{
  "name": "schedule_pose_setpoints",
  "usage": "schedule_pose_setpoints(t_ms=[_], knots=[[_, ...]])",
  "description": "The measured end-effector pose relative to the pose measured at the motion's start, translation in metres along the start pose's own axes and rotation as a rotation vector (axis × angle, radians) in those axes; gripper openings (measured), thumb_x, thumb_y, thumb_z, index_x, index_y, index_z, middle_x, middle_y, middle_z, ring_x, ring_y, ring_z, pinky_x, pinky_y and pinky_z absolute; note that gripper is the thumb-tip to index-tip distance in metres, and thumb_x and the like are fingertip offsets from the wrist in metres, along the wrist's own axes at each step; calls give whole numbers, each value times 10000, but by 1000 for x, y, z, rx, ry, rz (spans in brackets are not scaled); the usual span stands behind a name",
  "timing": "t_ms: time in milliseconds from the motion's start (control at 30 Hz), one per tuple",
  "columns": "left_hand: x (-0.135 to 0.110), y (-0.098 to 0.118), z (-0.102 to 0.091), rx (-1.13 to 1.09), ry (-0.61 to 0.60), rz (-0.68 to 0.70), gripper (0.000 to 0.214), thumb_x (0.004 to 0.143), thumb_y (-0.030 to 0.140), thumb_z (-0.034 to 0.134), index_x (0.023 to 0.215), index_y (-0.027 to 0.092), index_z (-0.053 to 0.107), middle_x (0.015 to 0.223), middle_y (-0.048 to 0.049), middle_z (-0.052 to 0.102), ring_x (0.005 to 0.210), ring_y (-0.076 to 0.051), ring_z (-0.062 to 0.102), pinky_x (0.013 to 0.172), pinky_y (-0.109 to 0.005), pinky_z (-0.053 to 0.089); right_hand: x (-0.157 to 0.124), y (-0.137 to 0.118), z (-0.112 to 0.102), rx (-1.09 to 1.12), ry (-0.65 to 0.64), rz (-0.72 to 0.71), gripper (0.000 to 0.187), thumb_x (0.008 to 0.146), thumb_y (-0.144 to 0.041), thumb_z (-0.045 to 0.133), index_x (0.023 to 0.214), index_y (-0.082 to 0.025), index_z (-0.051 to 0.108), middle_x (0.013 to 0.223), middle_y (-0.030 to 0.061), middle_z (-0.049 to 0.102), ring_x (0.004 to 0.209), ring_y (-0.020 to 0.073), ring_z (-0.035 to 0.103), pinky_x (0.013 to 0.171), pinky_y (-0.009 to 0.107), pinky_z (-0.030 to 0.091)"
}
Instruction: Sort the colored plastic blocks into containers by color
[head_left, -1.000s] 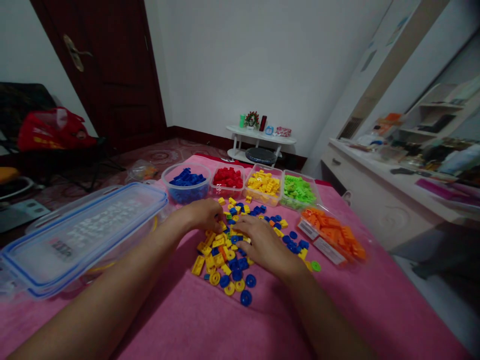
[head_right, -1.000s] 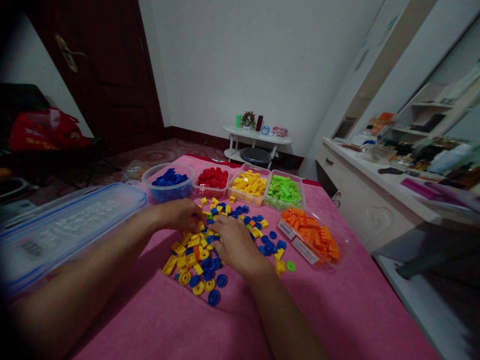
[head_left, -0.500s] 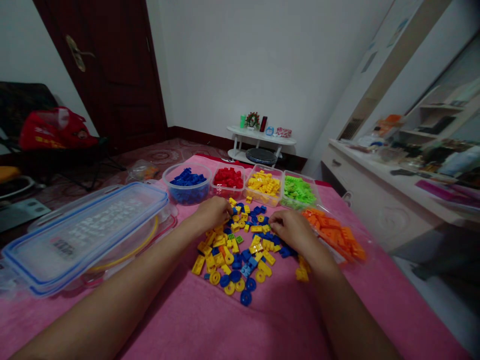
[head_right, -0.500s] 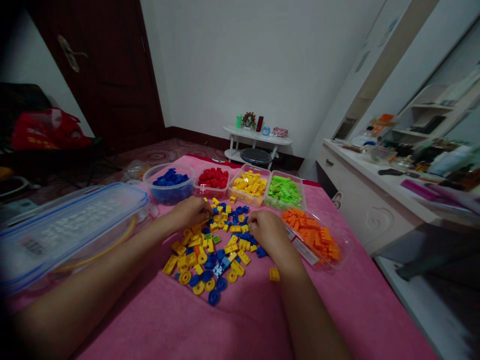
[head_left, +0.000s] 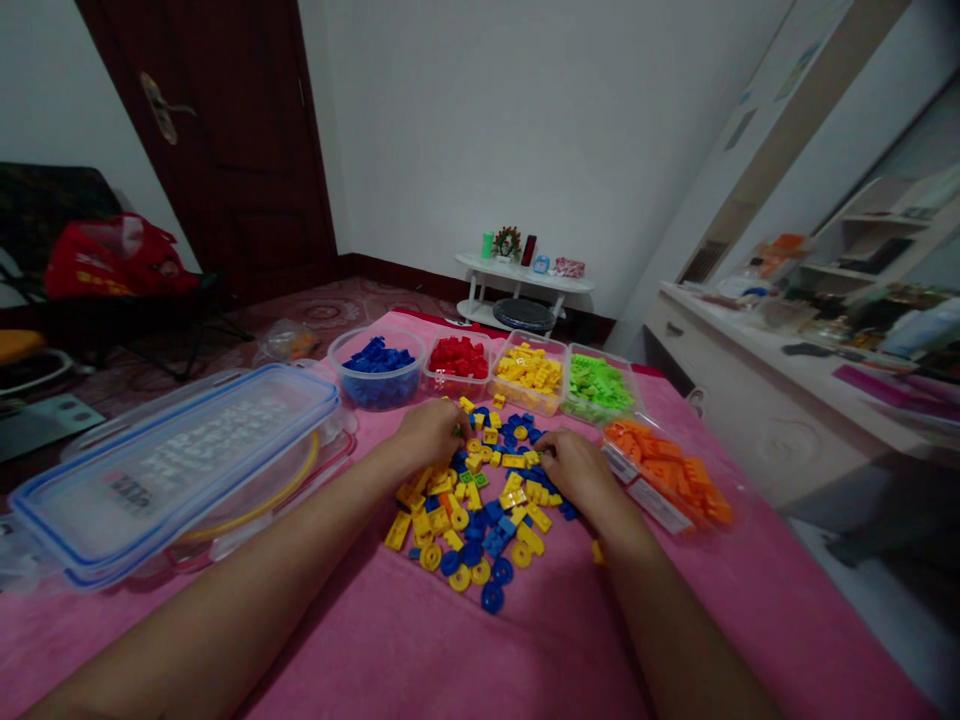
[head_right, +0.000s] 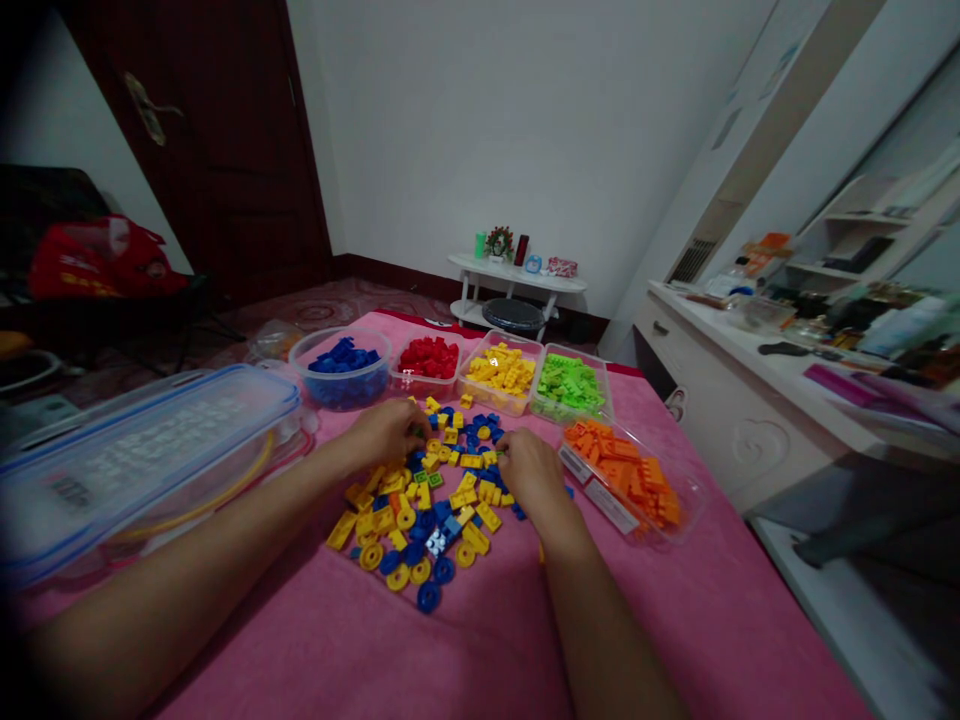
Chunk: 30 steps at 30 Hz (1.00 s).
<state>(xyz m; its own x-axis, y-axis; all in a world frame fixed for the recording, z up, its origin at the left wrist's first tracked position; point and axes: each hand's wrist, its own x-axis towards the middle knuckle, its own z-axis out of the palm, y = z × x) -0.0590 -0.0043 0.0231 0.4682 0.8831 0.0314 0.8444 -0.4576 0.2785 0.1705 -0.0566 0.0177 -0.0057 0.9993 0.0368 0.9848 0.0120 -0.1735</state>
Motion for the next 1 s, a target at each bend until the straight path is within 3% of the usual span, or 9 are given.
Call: schedule_pose_setpoints(t_ms=[133, 233, 333, 433, 567, 667, 1000], knots=[[-4, 6, -14, -106, 25, 34, 206, 718, 231, 610, 881, 225, 736, 825, -16, 703, 749, -153, 617, 596, -206, 393, 0, 5, -1, -8, 25, 34, 155, 782, -225, 555, 857, -206, 689, 945, 61, 698, 882, 205, 638, 660, 258, 402], [-11, 13, -23, -228, -118, 185, 258, 716, 193, 591, 940, 207, 719, 729, 10, 682, 630, -118, 589, 539, -187, 370, -1, 7, -9, -1, 104, 38, 107, 772, -266, 576, 792, -197, 655, 838, 54, 687, 798, 198, 629, 606, 255, 371], [-20, 22, -27, -151, -213, 276, 339, 668, 144, 610, 969, 244, 729, 768, 13, 696, 640, -119, 593, 528, -186, 365, -5, -2, -19, 83, 199, 6, 103, 769, -247, 561, 803, -198, 645, 769, 36, 672, 705, 173, 610, 583, 250, 361], [-24, 30, -26, 15, -221, 209, 370, 641, 118, 606, 939, 285, 749, 836, -4, 721, 714, -156, 628, 556, -205, 394, -16, -25, -20, 191, 215, -147, 190, 768, -193, 537, 911, -217, 659, 818, 14, 680, 736, 157, 610, 624, 240, 380], [-26, 39, -24, 162, -183, 135, 338, 667, 189, 612, 966, 281, 739, 860, -51, 727, 805, -234, 661, 632, -268, 469, -30, -54, -7, 144, 35, -347, 194, 765, -176, 550, 888, -236, 687, 875, 15, 697, 803, 163, 621, 667, 244, 374], [-27, 43, -23, 228, -173, 127, 326, 671, 173, 597, 946, 278, 739, 862, -72, 728, 832, -280, 672, 663, -328, 501, -34, -61, 1, 53, -46, -338, 144, 751, -200, 593, 859, -227, 686, 892, 30, 699, 795, 174, 619, 649, 256, 354], [-29, 56, -31, 274, -241, 57, 334, 702, 129, 591, 982, 233, 743, 970, -131, 725, 924, -324, 672, 743, -410, 533, -35, -62, 5, 2, -20, -248, 164, 786, -246, 554, 908, -223, 661, 904, 53, 702, 824, 207, 638, 631, 277, 336]])
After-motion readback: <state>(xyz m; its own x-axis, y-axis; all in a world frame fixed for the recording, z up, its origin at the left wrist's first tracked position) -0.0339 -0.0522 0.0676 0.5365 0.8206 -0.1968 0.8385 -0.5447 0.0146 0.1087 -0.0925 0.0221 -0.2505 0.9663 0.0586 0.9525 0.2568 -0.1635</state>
